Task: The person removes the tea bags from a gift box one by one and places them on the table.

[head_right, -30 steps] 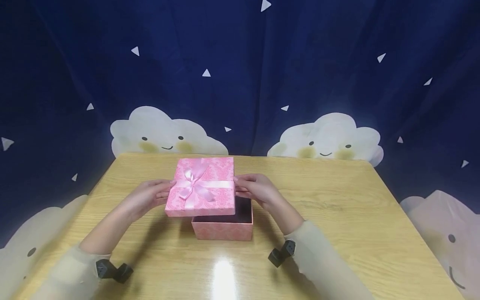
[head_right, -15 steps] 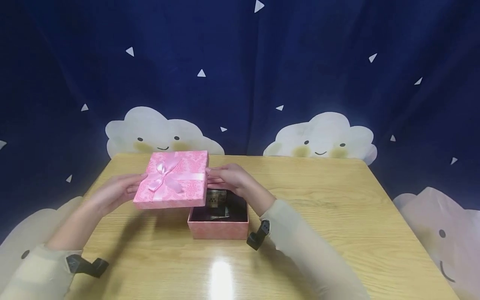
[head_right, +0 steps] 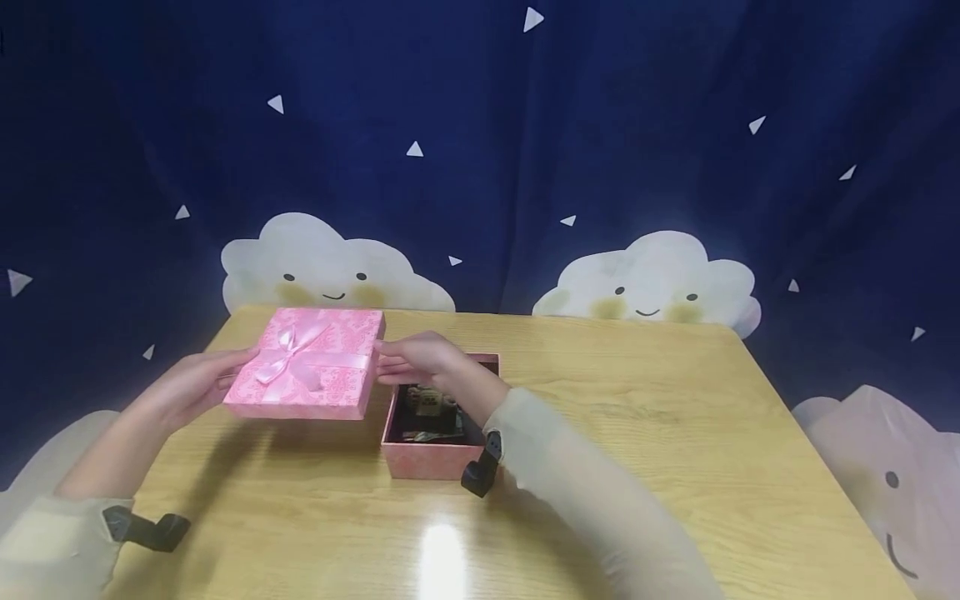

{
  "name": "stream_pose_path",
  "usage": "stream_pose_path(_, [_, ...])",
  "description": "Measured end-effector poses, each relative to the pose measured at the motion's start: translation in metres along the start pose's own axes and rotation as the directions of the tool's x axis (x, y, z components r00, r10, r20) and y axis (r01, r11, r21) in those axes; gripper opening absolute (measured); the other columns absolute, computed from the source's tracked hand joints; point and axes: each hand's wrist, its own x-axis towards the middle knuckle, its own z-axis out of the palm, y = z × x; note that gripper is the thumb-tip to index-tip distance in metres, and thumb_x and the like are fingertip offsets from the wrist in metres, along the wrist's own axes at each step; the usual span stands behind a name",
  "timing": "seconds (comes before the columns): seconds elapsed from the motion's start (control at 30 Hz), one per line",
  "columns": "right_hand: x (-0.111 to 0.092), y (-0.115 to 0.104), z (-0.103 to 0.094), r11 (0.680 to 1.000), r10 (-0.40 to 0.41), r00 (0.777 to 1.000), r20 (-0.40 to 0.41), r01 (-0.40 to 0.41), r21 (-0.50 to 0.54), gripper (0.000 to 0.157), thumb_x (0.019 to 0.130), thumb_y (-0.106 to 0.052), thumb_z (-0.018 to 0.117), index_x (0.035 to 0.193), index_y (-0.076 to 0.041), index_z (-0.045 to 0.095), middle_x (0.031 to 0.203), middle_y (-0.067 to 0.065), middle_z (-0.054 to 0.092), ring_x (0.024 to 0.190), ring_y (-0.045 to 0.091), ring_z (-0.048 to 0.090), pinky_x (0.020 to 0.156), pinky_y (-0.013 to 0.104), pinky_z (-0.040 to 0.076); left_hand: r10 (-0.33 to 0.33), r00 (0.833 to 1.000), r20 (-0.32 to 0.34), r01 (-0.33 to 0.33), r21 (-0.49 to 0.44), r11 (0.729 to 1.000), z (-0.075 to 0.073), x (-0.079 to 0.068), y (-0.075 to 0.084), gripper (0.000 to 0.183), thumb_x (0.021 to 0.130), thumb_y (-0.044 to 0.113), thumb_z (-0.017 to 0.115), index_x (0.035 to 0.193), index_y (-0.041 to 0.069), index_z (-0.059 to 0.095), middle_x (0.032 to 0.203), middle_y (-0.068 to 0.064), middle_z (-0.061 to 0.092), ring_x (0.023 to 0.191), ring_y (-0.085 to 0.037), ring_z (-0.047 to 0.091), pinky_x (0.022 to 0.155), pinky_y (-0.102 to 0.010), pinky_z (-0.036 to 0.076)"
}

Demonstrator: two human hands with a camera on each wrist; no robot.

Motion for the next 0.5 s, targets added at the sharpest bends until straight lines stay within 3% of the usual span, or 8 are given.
stream_pose_path(0.13, [0.005,0.0,0.016,1.0,0.019,1.0,-0.008,-0.019,-0.004,0.045,0.097,-0.016,0.057,0.133,0.008,0.047,0.129,0.025,0.059,0.11,0.026,0.065,0.102,0.036,0.052,-0.031,0.999,-0.022,0.03,-0.016,0.999,-0.009,0.0,-0.009,0.07,0.1,0.035,0.047,0.143,-0.016,0.023,0.083,0.021,0.066,0.08,0.005,0.064,0.073,-0.015,0.058])
stream_pose_path(0.27, [0.01,0.003,0.036,0.999,0.034,0.999,-0.005,-0.034,0.019,0.05,0.097,-0.015,0.055,0.138,0.011,0.039,0.137,0.027,0.051,0.128,0.034,0.052,0.11,0.04,0.046,-0.083,0.994,-0.073,0.081,-0.028,0.996,-0.018,-0.001,-0.018,0.076,0.099,0.038,0.05,0.144,-0.016,0.021,0.081,0.022,0.064,0.078,0.007,0.063,0.073,-0.015,0.058])
stream_pose_path(0.37, [0.017,0.009,0.049,0.998,0.063,0.998,-0.016,-0.062,0.034,0.052,0.098,-0.016,0.055,0.138,0.011,0.038,0.137,0.028,0.05,0.128,0.035,0.052,0.112,0.041,0.044,-0.112,0.988,-0.109,0.112,-0.005,0.994,-0.024,-0.001,-0.027,0.076,0.098,0.039,0.052,0.144,-0.015,0.024,0.082,0.022,0.065,0.078,0.008,0.063,0.073,-0.013,0.058])
stream_pose_path(0.5, [0.028,0.019,0.062,0.991,0.12,0.991,-0.055,-0.117,0.064,0.048,0.097,-0.021,0.055,0.133,0.009,0.044,0.113,0.021,0.056,0.103,0.028,0.059,0.109,0.041,0.047,-0.14,0.983,-0.119,0.141,-0.001,0.99,-0.029,0.001,-0.04,0.072,0.098,0.034,0.052,0.143,-0.016,0.026,0.082,0.02,0.066,0.077,0.009,0.063,0.073,-0.013,0.058])
